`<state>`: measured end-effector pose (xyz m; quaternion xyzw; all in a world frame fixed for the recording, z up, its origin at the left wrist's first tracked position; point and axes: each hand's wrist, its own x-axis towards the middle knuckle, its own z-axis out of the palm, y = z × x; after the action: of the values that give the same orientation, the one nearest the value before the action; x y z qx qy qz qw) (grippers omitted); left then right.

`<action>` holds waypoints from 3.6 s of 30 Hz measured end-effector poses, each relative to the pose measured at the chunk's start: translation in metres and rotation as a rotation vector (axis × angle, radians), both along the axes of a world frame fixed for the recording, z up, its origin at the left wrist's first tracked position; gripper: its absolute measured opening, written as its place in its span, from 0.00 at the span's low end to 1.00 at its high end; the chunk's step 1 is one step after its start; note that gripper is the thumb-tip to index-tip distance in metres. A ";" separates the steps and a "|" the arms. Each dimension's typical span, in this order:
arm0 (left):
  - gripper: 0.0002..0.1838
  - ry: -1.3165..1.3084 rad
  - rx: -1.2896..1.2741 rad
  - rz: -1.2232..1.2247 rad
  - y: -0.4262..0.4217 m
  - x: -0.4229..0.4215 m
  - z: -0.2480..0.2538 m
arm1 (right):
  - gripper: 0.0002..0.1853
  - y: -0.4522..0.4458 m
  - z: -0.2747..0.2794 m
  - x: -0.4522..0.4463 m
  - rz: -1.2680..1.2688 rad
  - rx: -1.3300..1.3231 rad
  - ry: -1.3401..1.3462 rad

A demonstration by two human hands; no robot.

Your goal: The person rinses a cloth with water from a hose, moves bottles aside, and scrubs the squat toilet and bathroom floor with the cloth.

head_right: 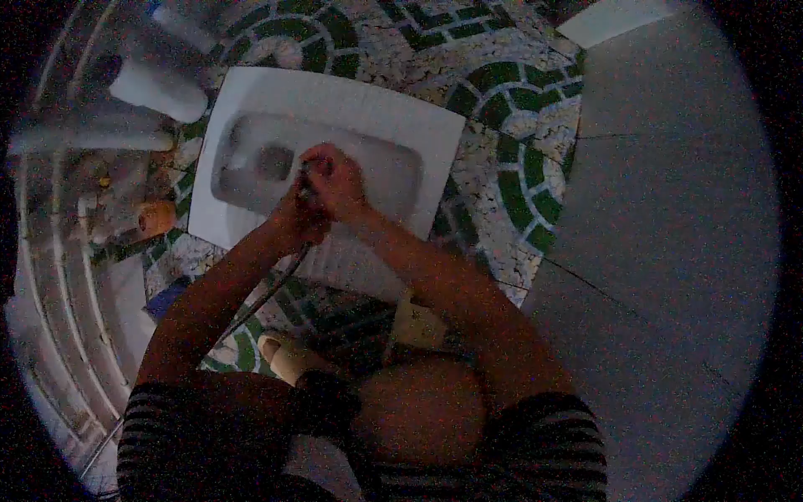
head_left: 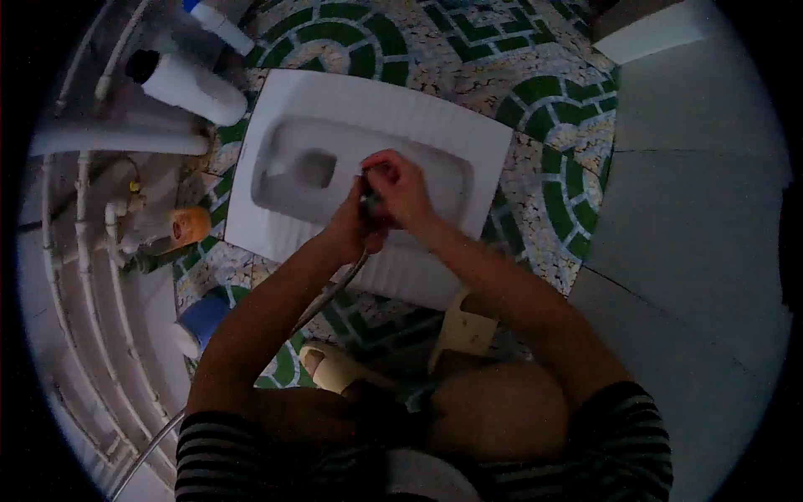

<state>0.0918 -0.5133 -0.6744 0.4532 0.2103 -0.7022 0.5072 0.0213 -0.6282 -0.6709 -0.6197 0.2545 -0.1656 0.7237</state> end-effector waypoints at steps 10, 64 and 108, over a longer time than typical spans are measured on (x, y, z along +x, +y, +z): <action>0.31 -0.191 -0.125 0.258 -0.008 -0.003 0.023 | 0.15 0.015 0.028 -0.010 0.023 -0.739 0.004; 0.20 -0.680 0.065 0.073 0.014 0.035 0.007 | 0.20 -0.044 -0.049 -0.024 -0.015 0.678 0.347; 0.40 -0.631 0.087 -0.036 0.004 0.009 0.005 | 0.17 -0.008 -0.026 -0.016 0.269 0.916 0.293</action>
<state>0.1005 -0.5094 -0.6699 0.6735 0.0643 -0.5261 0.5152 0.0049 -0.6363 -0.6972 -0.2822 0.3179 0.1468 0.8932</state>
